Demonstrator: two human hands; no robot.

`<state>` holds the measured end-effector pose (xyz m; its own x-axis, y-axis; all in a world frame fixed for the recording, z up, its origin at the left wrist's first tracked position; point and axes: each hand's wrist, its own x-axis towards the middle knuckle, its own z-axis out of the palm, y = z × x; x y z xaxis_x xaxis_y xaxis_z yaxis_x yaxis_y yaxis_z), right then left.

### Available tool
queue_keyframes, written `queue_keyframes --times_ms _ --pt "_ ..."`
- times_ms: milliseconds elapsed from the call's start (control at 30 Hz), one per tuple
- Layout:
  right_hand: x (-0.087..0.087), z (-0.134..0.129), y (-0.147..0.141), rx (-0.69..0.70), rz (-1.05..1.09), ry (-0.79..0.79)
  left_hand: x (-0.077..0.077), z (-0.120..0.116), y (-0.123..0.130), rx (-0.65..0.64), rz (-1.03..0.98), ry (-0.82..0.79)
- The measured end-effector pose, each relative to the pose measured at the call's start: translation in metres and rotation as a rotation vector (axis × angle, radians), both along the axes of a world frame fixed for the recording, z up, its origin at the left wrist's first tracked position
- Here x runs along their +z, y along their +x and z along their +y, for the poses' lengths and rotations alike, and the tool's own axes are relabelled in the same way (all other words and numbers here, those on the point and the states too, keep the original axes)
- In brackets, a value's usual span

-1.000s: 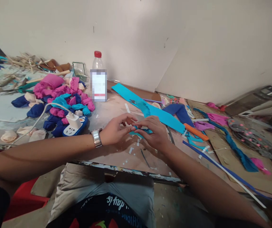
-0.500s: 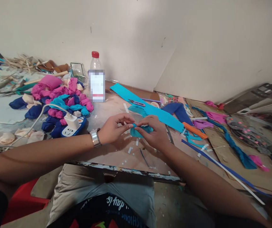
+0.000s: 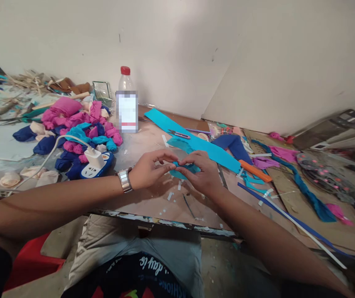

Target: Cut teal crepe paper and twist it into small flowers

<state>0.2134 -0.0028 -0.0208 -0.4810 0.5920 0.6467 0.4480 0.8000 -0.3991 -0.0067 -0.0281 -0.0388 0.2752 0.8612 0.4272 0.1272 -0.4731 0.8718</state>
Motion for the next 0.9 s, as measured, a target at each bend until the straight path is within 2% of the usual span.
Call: queue_keyframes --times_ms 200,400,533,733,900 --pt "0.0026 -0.0021 -0.0011 -0.019 -0.001 0.006 0.0001 0.0010 -0.0001 0.028 -0.049 -0.002" --pt "0.0012 -0.0009 -0.0014 -0.039 0.001 0.024 0.0017 -0.0032 0.0028 -0.035 -0.078 -0.027" --pt "0.0008 -0.0021 -0.0017 -0.039 0.003 0.013 0.0013 -0.0042 0.0027 -0.040 -0.058 -0.036" --pt "0.0019 -0.0030 -0.0024 -0.012 0.018 0.014 0.0011 -0.0008 0.0004 -0.010 -0.024 0.042" --pt "0.0037 -0.0035 -0.0039 -0.024 0.031 0.051 0.0020 -0.0001 -0.0009 -0.028 -0.042 0.012"
